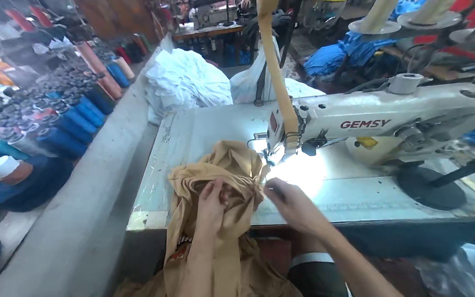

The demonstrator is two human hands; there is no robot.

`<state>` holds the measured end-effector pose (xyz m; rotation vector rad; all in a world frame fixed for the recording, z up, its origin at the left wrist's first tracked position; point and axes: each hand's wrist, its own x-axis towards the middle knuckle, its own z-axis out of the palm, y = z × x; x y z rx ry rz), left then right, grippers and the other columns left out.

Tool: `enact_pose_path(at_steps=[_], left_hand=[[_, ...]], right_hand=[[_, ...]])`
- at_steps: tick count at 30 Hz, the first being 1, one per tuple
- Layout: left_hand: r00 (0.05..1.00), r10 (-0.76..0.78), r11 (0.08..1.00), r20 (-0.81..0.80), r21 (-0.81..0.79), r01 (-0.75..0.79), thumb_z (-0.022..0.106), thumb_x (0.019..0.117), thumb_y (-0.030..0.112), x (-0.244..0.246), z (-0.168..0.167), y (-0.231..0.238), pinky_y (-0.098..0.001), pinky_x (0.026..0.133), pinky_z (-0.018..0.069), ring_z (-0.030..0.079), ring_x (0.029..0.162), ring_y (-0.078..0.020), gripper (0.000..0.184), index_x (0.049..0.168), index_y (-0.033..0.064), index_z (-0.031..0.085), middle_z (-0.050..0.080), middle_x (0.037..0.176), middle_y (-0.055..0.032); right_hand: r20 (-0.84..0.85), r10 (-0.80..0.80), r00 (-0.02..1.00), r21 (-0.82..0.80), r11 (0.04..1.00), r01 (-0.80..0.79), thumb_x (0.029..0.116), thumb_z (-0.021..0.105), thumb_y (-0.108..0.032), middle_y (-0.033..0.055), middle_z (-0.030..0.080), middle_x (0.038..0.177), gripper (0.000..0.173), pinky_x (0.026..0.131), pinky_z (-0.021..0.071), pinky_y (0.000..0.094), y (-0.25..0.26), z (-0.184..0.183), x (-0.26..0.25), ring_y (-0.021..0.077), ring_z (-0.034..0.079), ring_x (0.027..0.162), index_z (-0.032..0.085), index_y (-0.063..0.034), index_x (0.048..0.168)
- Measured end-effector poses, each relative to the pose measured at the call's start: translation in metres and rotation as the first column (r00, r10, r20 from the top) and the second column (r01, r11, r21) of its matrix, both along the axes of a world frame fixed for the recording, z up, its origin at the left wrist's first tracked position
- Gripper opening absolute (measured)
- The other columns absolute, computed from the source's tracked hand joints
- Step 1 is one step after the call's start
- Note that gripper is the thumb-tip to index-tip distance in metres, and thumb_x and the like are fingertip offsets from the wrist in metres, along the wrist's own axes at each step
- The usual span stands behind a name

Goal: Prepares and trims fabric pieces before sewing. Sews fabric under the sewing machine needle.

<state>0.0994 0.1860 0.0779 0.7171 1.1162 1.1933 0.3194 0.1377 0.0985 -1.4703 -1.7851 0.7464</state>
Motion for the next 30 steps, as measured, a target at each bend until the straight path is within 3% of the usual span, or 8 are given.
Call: enact_pose_path(at_steps=[3,8,13,18,21,24,27,30], left_hand=[[0.999,-0.025,1.000,0.026,0.013,0.024,0.047,0.1095,0.017,-0.003,-0.002,-0.001,-0.0209,0.056,0.0504,0.061,0.065,-0.0091,0.022,0.109,0.0017,0.062,0.070,0.088,-0.0073],[0.999,-0.029,0.999,0.042,0.037,0.027,0.046,0.1092,0.013,-0.002,-0.002,-0.003,-0.0200,0.057,0.0512,0.062,0.066,-0.0092,0.021,0.104,0.0011,0.062,0.070,0.087,-0.0077],[0.996,-0.076,0.987,-0.057,0.135,0.083,0.049,0.1079,0.013,0.001,-0.010,-0.004,-0.0215,0.064,0.0537,0.064,0.072,-0.0088,0.018,0.107,0.0014,0.063,0.071,0.092,-0.0065],[0.991,-0.071,0.967,-0.113,0.235,0.096,0.052,0.1064,0.014,0.002,-0.016,-0.007,-0.0248,0.064,0.0536,0.061,0.070,-0.0096,0.018,0.107,0.0006,0.064,0.069,0.090,-0.0054],[0.993,-0.029,0.967,-0.112,0.249,0.056,0.051,0.1067,0.013,0.002,-0.018,-0.008,-0.0254,0.064,0.0543,0.062,0.069,-0.0101,0.017,0.108,0.0007,0.062,0.068,0.087,-0.0053],[0.998,0.002,0.972,-0.067,0.233,0.014,0.049,0.1072,0.013,0.005,-0.017,-0.012,-0.0238,0.062,0.0550,0.063,0.069,-0.0088,0.016,0.109,0.0028,0.061,0.069,0.086,-0.0044],[0.997,0.020,0.980,-0.074,0.197,-0.005,0.045,0.1079,0.012,0.008,-0.014,-0.016,-0.0202,0.060,0.0545,0.064,0.067,-0.0051,0.016,0.106,0.0078,0.061,0.070,0.083,0.0013],[0.998,0.010,0.978,-0.056,0.208,0.002,0.042,0.1077,0.011,0.009,-0.016,-0.015,-0.0203,0.059,0.0555,0.065,0.065,-0.0042,0.020,0.102,0.0141,0.061,0.071,0.079,0.0058]], right_hand=[[-0.180,-0.162,0.970,0.083,0.980,0.179,0.1047,0.053,-0.025,-0.0043,0.059,0.079,0.021,0.054,0.0487,0.0208,-0.060,-0.008,0.077,0.0018,0.053,0.061,0.062,-0.0069,0.111],[-0.353,-0.583,0.732,0.009,0.780,0.626,0.1054,0.054,-0.020,-0.0154,0.052,0.072,0.012,0.048,0.0430,0.0157,-0.130,-0.012,0.142,-0.0041,0.046,0.053,0.054,-0.0134,0.115],[-0.143,-0.193,0.971,0.202,0.955,0.219,0.1012,0.061,-0.019,-0.0034,0.068,0.081,0.020,0.056,0.0510,0.0173,-0.069,0.000,0.030,-0.0014,0.057,0.062,0.071,-0.0070,0.114],[0.196,0.038,0.980,-0.145,0.989,-0.010,0.1046,0.053,-0.036,0.0115,0.072,0.099,0.036,0.081,0.0567,0.0509,0.026,0.005,-0.054,0.0282,0.071,0.092,0.066,-0.0085,0.123],[0.075,0.083,0.994,-0.123,0.990,-0.074,0.1067,0.049,-0.032,0.0108,0.068,0.090,0.032,0.076,0.0572,0.0436,0.021,0.004,-0.043,0.0236,0.068,0.083,0.063,-0.0051,0.118],[-0.113,-0.037,0.993,-0.022,0.999,0.035,0.1069,0.051,-0.028,0.0028,0.062,0.079,0.025,0.062,0.0520,0.0280,-0.025,-0.002,0.017,0.0098,0.058,0.066,0.064,-0.0066,0.111],[-0.206,-0.297,0.932,0.067,0.946,0.316,0.1029,0.055,-0.017,-0.0001,0.063,0.082,0.017,0.061,0.0525,0.0232,-0.087,-0.006,0.096,0.0047,0.059,0.068,0.064,-0.0047,0.109],[-0.113,-0.694,0.711,0.316,0.654,0.688,0.1038,0.057,-0.023,-0.0024,0.061,0.074,0.022,0.052,0.0483,0.0196,-0.132,0.016,0.158,0.0015,0.053,0.057,0.064,-0.0033,0.111]])
